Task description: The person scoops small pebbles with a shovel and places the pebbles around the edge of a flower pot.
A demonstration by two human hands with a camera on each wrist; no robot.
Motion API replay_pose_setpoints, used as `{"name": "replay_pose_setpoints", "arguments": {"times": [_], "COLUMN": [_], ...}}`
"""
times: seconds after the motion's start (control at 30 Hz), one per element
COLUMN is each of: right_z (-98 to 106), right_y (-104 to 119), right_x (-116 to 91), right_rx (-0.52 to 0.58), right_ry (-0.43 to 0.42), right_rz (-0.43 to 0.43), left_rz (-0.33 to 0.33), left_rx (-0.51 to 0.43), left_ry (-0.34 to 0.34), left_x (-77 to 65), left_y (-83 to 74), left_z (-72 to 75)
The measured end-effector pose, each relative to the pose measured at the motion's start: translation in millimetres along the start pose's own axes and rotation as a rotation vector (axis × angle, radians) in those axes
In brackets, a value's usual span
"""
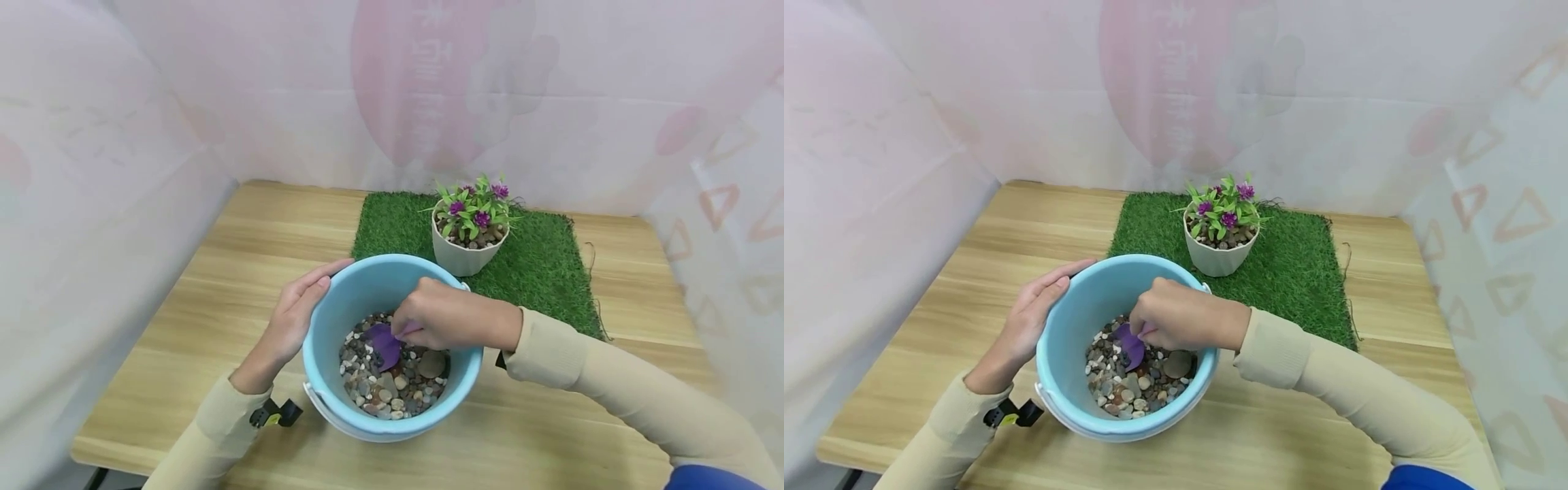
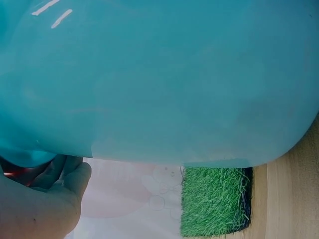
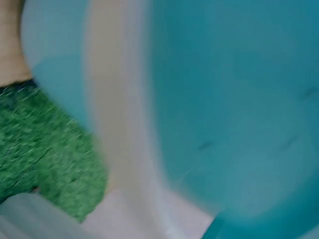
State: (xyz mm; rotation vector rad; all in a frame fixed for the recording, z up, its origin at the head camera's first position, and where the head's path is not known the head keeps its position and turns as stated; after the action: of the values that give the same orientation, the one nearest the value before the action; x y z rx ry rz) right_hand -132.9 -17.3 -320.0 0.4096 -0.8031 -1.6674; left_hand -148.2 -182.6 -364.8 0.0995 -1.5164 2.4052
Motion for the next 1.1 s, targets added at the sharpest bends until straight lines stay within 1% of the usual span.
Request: {"name": "replay_pose_setpoints", "arguments": {"times": [0.07,0.17,0.23,0.3,0.47,0.57,0.67,0.77,0.83,1.03,1.1], "right_z": [0.9,1.5,2.5,3.1,1.9,-0.2,-2.0,-4.0,-2.0,8.0,11.4], "right_y": [-3.8,-8.3,-10.1,-10.0,-3.7,-4.1,-7.7,-8.8,-7.8,-5.0,-4.8], "right_x": [0.0,1.1,1.2,0.0,-1.7,-1.3,-3.2,-6.7,-9.1,-19.9,-24.5], "right_rx": [0.009,-0.008,-0.020,-0.015,0.053,0.080,0.111,0.139,0.162,0.265,0.280], "right_ry": [0.001,0.005,-0.003,-0.011,-0.014,-0.021,-0.030,-0.033,-0.046,-0.092,-0.110], "right_rz": [-0.058,-0.154,-0.195,-0.198,-0.147,-0.164,-0.209,-0.230,-0.234,-0.207,-0.197], "left_rz": [0.002,0.003,0.003,0.002,-0.007,-0.010,-0.009,0.001,0.003,0.011,0.013], "left_rx": [0.001,-0.005,-0.008,-0.011,-0.008,-0.002,-0.009,-0.011,-0.006,-0.011,-0.011], "left_ry": [-0.006,-0.006,-0.007,-0.008,-0.006,-0.010,-0.006,0.002,0.003,-0.006,-0.009], "left_x": [-0.1,0.8,1.6,2.4,2.7,1.3,-0.9,-2.1,-2.4,-2.5,-1.1], "left_y": [-0.3,-0.9,-1.1,-1.2,-1.7,-2.0,-1.1,0.4,0.7,-0.1,-0.8], "left_z": [-0.6,0.0,0.8,0.9,-1.3,-2.3,-3.9,-5.1,-5.0,-2.8,-2.2]}}
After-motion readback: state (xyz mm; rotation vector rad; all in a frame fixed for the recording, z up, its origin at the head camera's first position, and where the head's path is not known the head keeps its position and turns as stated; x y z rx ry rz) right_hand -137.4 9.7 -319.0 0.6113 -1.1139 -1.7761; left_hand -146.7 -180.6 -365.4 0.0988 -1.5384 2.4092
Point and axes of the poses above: each hand's wrist, its own x-axis towards the middle knuckle, its own z-axis out of the back of the hand, y = z × x, the point moved 9 cm from there along x, towards the middle knuckle, and after that the axes turned 15 degrees about x, right-handed, at the moved point
